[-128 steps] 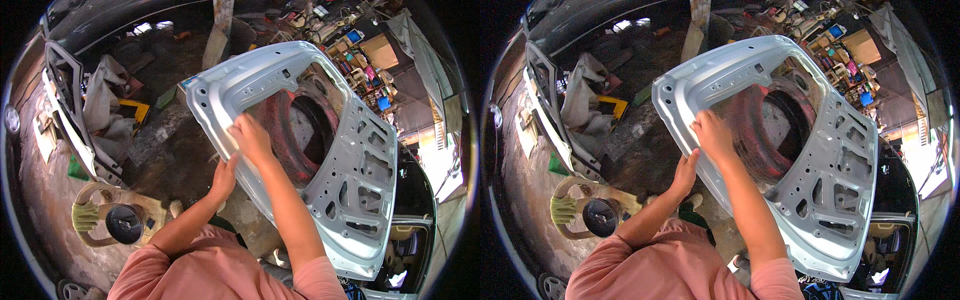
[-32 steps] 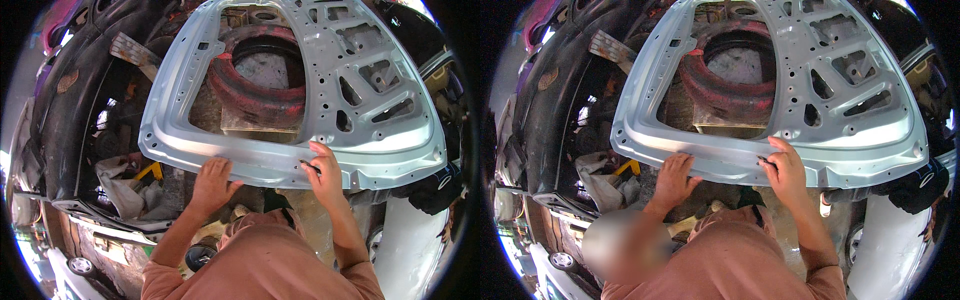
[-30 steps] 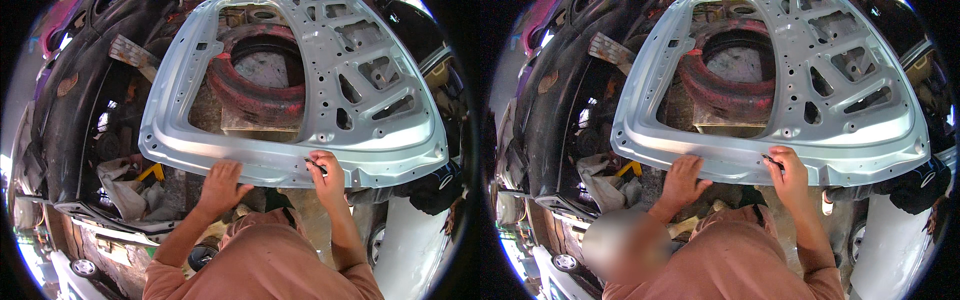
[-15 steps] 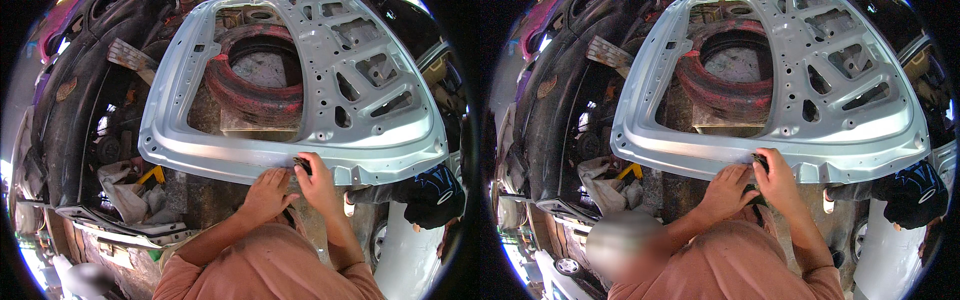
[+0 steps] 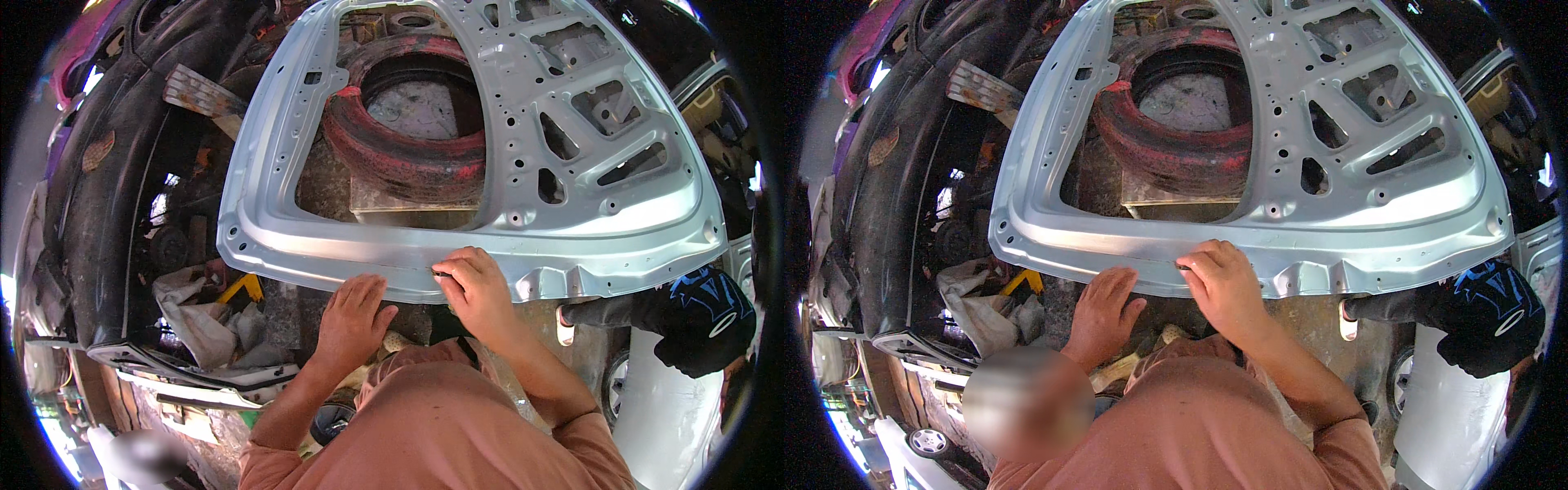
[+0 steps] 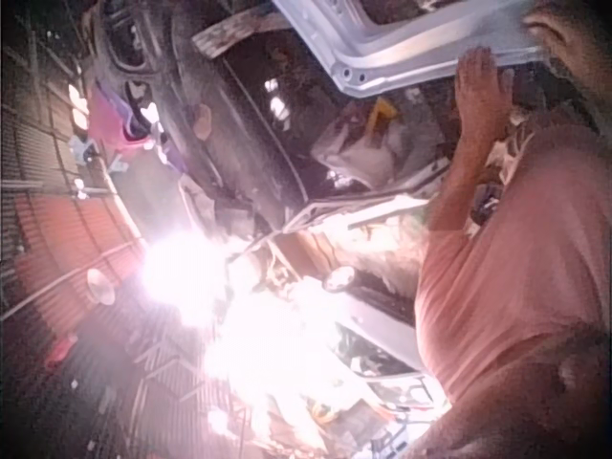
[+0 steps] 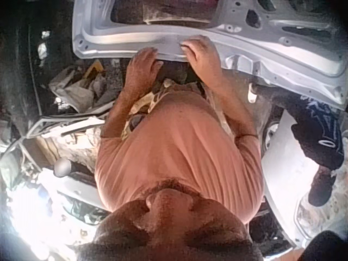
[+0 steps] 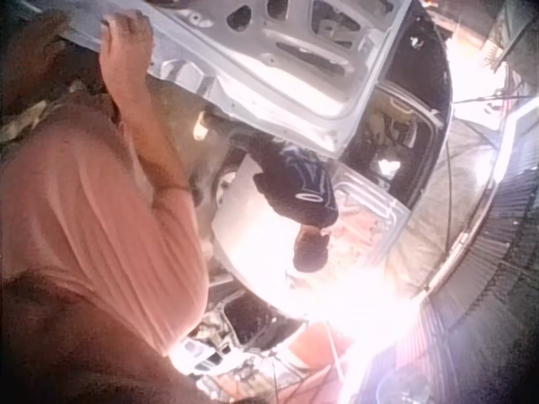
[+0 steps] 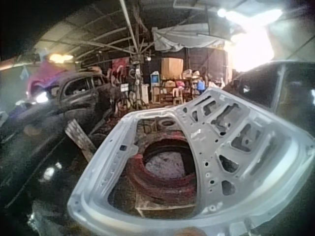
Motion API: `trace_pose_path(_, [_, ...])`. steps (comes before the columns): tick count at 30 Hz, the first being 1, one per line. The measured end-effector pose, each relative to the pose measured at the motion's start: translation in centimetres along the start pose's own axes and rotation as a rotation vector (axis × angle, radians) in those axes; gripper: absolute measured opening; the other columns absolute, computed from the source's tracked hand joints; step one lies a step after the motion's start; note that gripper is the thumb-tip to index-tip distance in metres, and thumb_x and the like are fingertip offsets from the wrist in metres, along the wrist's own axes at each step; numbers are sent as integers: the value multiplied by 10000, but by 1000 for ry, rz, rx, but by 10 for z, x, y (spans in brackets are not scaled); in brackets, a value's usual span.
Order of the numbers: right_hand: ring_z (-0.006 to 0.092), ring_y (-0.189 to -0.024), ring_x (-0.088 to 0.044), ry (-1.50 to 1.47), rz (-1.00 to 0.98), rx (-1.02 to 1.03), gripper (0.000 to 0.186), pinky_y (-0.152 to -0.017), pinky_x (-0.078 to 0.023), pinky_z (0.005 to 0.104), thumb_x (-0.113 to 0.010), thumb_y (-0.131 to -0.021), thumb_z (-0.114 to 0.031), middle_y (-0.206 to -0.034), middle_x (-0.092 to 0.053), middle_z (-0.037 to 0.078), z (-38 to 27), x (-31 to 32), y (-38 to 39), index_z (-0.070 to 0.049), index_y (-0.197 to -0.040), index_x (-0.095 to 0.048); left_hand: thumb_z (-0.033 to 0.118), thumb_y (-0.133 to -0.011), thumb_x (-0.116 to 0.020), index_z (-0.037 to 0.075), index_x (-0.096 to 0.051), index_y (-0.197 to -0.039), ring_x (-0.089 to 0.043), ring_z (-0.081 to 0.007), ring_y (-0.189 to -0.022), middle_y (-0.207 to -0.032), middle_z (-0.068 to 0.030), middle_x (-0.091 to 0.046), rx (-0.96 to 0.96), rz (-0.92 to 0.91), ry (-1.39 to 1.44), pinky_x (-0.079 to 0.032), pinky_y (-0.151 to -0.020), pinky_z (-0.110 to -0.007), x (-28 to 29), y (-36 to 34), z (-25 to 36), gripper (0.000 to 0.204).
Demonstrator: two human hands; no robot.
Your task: The person sands the surface of a detached car door using a sanding block. They repeatedly dip the sanding block into a bucket of water and wipe the door surface to remove residue. The person works on the edges and flat panels of the door in a workshop environment.
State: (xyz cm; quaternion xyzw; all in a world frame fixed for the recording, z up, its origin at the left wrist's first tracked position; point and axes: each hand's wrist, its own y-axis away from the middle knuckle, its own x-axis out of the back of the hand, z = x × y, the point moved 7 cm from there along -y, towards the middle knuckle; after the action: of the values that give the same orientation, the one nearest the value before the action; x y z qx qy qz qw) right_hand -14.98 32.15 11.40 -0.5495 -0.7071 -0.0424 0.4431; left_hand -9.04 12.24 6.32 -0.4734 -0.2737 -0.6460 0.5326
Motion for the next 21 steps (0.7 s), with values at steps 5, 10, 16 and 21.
trace_pose_path(5, [369,-1001,-677,-351,103,-176,253,-874,-552,443,-786,-927,-115,-1064,-692,165,-25,-35,-7,-12,-1143,-706,50,-994,-707,2,-463,-1576,-563,-341,-1357,-1428,-215,-575,204,238,824,-490,-1116,-425,5,5,13,633])
trace_pose_path(10, [254,-950,-702,-637,24,-376,214,-823,-567,376,-699,-1031,-111,-1051,-704,141,-18,-59,6,20,-1199,-681,-17,-990,-706,-7,-410,-1598,-542,-213,-1347,-1425,-118,-550,416,375,1269,-469,-1127,-356,-21,15,-9,677])
trace_pose_path(16, [145,-998,-688,-1178,-98,-734,237,-888,-594,321,-636,-1089,-149,-1137,-697,72,-11,-84,27,3,-1269,-666,14,-1060,-614,-24,-583,-1467,-604,-192,-1285,-1412,-125,-652,505,479,1542,-457,-1129,-345,-40,34,-14,410])
trace_pose_path(21, [336,-1017,-712,-364,-23,-148,260,-879,-586,445,-717,-1013,-145,-1133,-702,124,-27,-27,24,-43,-1250,-685,-65,-952,-654,18,-698,-1356,-671,-309,-1211,-1339,-178,-703,397,563,449,-502,-1074,-409,37,25,-56,415])
